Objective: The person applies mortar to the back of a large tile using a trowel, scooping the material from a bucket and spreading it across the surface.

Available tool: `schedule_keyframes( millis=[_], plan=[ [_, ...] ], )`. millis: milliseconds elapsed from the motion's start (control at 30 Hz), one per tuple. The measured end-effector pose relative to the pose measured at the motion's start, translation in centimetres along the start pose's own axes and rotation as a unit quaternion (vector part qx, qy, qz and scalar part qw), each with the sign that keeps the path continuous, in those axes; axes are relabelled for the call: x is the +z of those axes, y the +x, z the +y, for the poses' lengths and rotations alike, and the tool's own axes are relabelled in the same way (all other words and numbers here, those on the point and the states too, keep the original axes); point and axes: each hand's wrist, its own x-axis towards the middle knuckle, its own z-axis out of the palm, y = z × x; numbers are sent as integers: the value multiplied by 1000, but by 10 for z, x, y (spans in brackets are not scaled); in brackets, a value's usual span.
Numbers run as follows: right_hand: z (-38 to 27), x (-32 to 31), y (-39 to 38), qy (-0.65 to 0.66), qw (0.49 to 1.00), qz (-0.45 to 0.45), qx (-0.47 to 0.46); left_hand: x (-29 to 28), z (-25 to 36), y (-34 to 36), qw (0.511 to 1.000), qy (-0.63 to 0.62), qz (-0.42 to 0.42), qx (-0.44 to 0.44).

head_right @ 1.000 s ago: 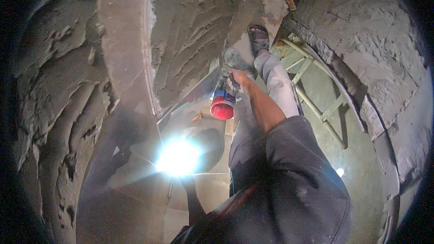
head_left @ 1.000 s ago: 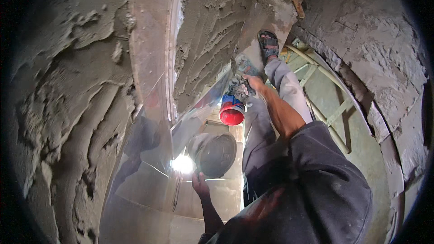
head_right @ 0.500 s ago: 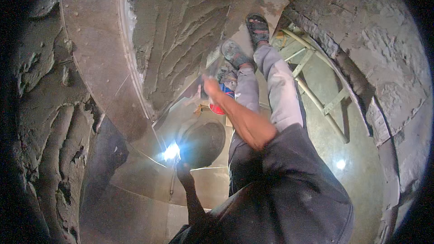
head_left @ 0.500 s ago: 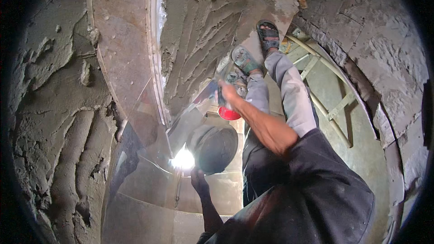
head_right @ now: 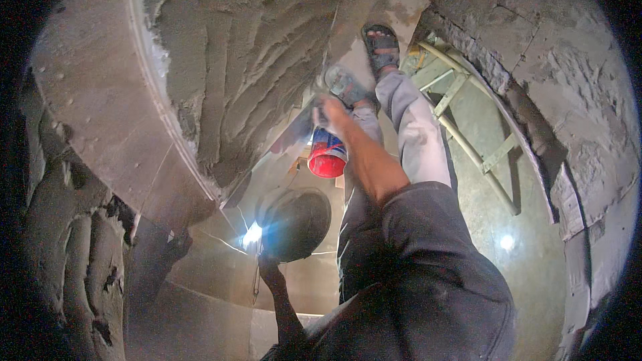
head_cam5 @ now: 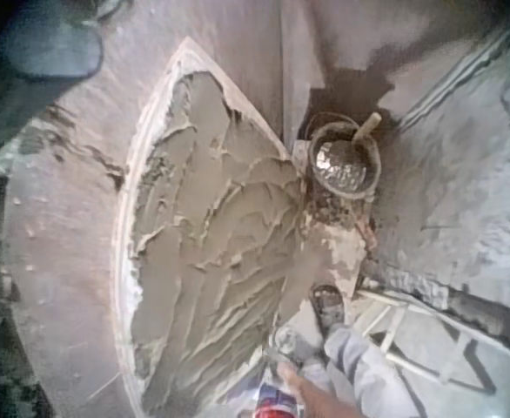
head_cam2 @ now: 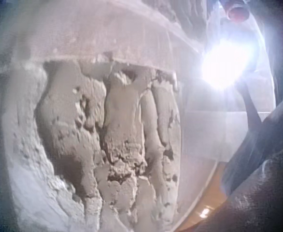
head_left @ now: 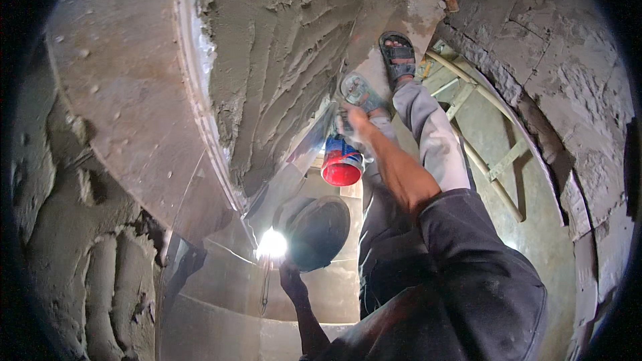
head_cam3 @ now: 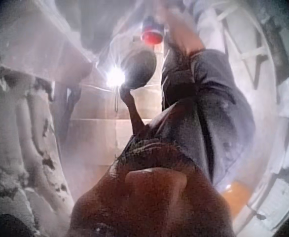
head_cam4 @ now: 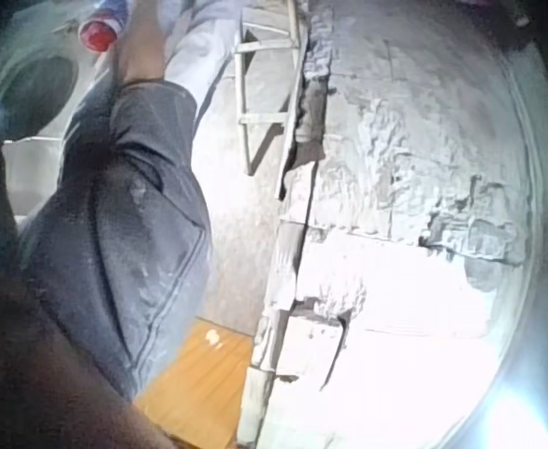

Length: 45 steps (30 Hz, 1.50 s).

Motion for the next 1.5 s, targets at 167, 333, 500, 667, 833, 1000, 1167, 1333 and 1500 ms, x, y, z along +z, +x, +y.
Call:
schedule_keyframes(
  millis=[167, 333, 500, 667, 833, 1000, 1167, 1333, 1500],
  plan=[
    [87, 52, -68, -144, 985, 70, -57, 7, -23, -12, 1000, -24, 10, 6],
    [21, 3, -30, 170, 984, 28, 33, 2, -9, -7, 1000, -9, 24, 8],
    [-65, 19, 27, 185, 981, 49, -32, 9, -3, 0, 992, -114, 38, 32],
    [-78, 33, 14, 8, 993, 34, -115, 11, -1, 5, 990, -132, 31, 37],
    [-5, 34, -93, -189, 971, -23, -144, 6, -6, 8, 996, -79, 19, 29],
    [-9, 7, -80, -201, 971, 72, -106, 1, 11, 8, 997, -79, 15, 18],
    [-8, 13, -44, -336, 934, 61, -100, 3, 11, 9, 994, -104, 22, 8],
    [63, 2, -91, -323, 944, 25, -64, 8, 10, -1, 994, -108, 30, -10],
    [40, 7, -94, -184, 982, 27, 28, 2, 9, 0, 999, -39, 17, -11]
  ],
)
